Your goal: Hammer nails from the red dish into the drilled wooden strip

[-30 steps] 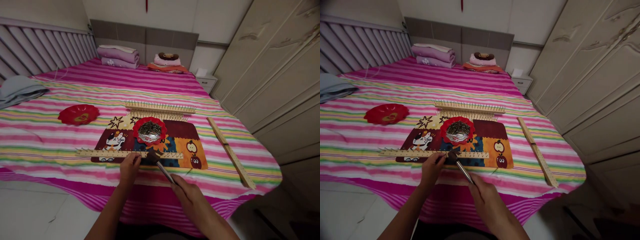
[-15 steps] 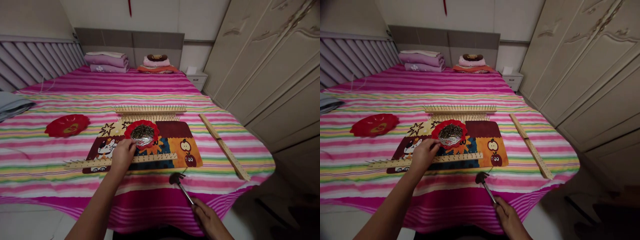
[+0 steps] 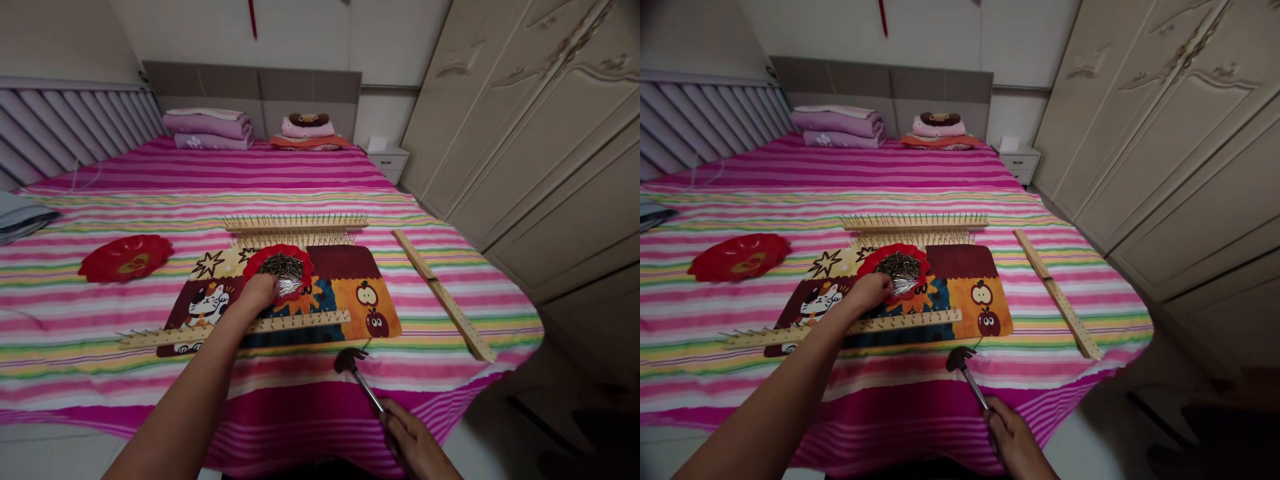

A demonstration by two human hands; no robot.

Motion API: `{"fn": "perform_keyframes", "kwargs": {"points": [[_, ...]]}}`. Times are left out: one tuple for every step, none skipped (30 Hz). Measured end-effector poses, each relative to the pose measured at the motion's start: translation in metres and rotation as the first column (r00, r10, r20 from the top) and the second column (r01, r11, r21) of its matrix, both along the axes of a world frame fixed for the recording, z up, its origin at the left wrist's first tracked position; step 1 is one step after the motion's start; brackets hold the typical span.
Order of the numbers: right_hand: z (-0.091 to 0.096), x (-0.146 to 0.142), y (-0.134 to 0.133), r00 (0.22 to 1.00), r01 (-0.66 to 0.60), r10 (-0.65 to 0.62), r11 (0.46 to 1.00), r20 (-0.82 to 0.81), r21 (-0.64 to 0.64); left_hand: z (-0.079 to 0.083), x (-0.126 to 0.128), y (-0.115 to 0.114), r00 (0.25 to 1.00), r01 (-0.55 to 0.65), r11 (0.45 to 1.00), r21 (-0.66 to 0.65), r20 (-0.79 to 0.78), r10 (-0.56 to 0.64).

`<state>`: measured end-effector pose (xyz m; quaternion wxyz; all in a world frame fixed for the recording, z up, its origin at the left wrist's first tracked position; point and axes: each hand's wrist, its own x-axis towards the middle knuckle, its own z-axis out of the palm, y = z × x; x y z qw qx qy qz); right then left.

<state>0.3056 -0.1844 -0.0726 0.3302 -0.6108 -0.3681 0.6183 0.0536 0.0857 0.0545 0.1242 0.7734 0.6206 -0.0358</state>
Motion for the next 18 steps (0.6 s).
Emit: {"fn": "perform_keyframes", "kwargs": {"points": [[-0.001, 0.000, 0.000, 1.000, 0.002, -0.002, 1.000, -0.008, 0.005, 0.000, -0.004, -0.001, 0.998, -0.007, 1.000, 0.009, 0.065, 0.006], [-0.002, 0.000, 0.000, 1.000, 0.002, -0.002, 1.000, -0.014, 0.010, 0.000, -0.009, -0.003, 0.984, -0.031, 0.999, 0.010, 0.175, 0.028], [-0.002, 0.000, 0.000, 1.000, 0.001, -0.001, 1.000, -0.017, 0.012, 0.001, -0.014, -0.005, 0.944, -0.065, 0.998, -0.006, 0.325, 0.063], [-0.002, 0.000, 0.000, 1.000, 0.002, -0.002, 1.000, -0.015, 0.012, 0.002, -0.019, -0.009, 0.863, -0.102, 0.994, -0.041, 0.493, 0.109], [-0.002, 0.000, 0.000, 1.000, 0.003, -0.003, 1.000, -0.011, 0.010, 0.003, -0.024, -0.013, 0.746, -0.132, 0.986, -0.097, 0.645, 0.163], [-0.002, 0.000, 0.000, 1.000, 0.006, -0.006, 1.000, -0.008, 0.010, 0.005, -0.028, -0.018, 0.616, -0.151, 0.974, -0.166, 0.755, 0.224], [-0.002, -0.001, 0.000, 1.000, 0.011, -0.010, 1.000, -0.006, 0.012, 0.007, -0.033, -0.024, 0.506, -0.160, 0.958, -0.236, 0.814, 0.285], [-0.001, -0.001, 0.000, 1.000, 0.014, -0.014, 1.000, -0.004, 0.012, 0.010, -0.037, -0.031, 0.417, -0.165, 0.940, -0.299, 0.842, 0.341], [-0.001, -0.001, 0.000, 1.000, 0.019, -0.019, 1.000, -0.003, 0.013, 0.013, -0.041, -0.038, 0.345, -0.171, 0.920, -0.352, 0.854, 0.390], [0.000, -0.002, 0.000, 1.000, 0.021, -0.021, 1.000, -0.004, 0.009, 0.016, -0.045, -0.045, 0.288, -0.179, 0.902, -0.394, 0.855, 0.431], [0.002, -0.003, 0.000, 1.000, 0.019, -0.019, 1.000, -0.006, 0.002, 0.019, -0.049, -0.052, 0.243, -0.184, 0.887, -0.424, 0.855, 0.459], [0.003, -0.004, 0.000, 1.000, 0.019, -0.019, 1.000, -0.006, -0.009, 0.022, -0.053, -0.059, 0.206, -0.190, 0.876, -0.443, 0.854, 0.477], [0.005, -0.004, 0.000, 1.000, 0.024, -0.024, 1.000, -0.006, -0.018, 0.024, -0.057, -0.065, 0.179, -0.199, 0.868, -0.456, 0.854, 0.489], [0.006, -0.006, 0.000, 0.999, 0.035, -0.035, 0.999, -0.007, -0.022, 0.024, -0.061, -0.071, 0.157, -0.212, 0.861, -0.462, 0.854, 0.496], [0.008, -0.007, 0.000, 0.999, 0.050, -0.050, 0.999, -0.009, -0.022, 0.024, -0.065, -0.077, 0.142, -0.230, 0.857, -0.462, 0.855, 0.499], [0.009, -0.007, -0.001, 0.998, 0.062, -0.062, 0.998, -0.010, -0.021, 0.022, -0.068, -0.082, 0.133, -0.257, 0.854, -0.452, 0.859, 0.495], [0.010, -0.008, -0.001, 0.997, 0.072, -0.072, 0.997, -0.009, -0.020, 0.019, -0.071, -0.086, 0.134, -0.289, 0.853, -0.434, 0.864, 0.485], [0.011, -0.009, -0.001, 0.997, 0.078, -0.078, 0.997, -0.008, -0.023, 0.015, -0.074, -0.090, 0.142, -0.322, 0.854, -0.409, 0.871, 0.471]]}}
